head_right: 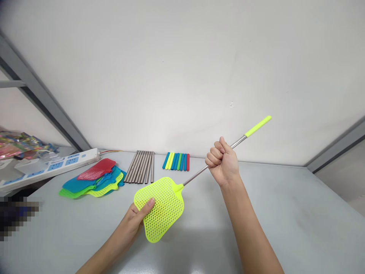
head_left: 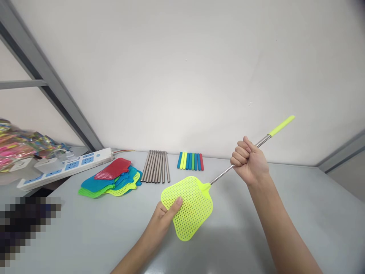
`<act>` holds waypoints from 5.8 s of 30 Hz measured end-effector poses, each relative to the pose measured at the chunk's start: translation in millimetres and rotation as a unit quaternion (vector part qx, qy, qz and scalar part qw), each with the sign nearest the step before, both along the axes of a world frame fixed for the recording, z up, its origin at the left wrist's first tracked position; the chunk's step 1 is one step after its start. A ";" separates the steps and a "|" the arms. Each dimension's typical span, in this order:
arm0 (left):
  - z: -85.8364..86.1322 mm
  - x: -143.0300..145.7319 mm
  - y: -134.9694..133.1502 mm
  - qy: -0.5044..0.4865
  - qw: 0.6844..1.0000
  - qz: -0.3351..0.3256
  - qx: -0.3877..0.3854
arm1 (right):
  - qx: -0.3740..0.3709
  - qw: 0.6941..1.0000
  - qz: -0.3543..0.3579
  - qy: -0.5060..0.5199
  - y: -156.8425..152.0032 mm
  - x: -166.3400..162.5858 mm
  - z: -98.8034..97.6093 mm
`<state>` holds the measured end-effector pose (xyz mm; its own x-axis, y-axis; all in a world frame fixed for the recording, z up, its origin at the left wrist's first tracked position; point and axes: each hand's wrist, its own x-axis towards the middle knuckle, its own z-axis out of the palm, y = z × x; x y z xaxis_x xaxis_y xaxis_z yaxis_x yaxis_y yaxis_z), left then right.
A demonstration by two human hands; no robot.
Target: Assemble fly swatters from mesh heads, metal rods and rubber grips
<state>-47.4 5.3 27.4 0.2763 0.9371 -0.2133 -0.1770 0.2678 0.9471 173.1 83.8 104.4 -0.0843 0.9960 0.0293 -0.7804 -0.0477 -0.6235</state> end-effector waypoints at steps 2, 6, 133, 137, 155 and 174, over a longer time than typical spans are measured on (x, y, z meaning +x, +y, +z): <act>5.7 1.2 -0.2 -0.006 1.000 0.008 -0.008 | -0.004 1.000 0.001 0.009 -0.3 -0.2 -0.2; 14.4 2.0 -0.2 -0.023 0.999 0.041 -0.022 | -0.017 0.999 -0.006 0.029 -1.0 -1.1 -0.3; -48.4 39.8 56.0 0.025 0.981 -0.176 0.078 | -0.072 0.961 0.181 -0.196 -40.0 -51.4 -129.7; -50.5 39.0 59.3 0.003 0.980 -0.183 0.080 | -0.060 0.963 0.150 -0.217 -38.8 -52.6 -131.3; -51.4 34.8 62.6 -0.081 0.984 -0.154 0.048 | -0.079 0.962 0.066 -0.252 -32.3 -36.2 -127.8; -46.2 33.2 62.3 -0.063 0.990 -0.115 0.052 | -0.066 0.958 0.109 -0.257 -31.4 -26.5 -127.0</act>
<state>-14.2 67.6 -18.8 0.5037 0.8611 -0.0694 -0.2403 0.2169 0.9462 146.6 52.4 -22.6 -0.2608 0.9450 -0.1971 -0.3348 -0.2801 -0.8997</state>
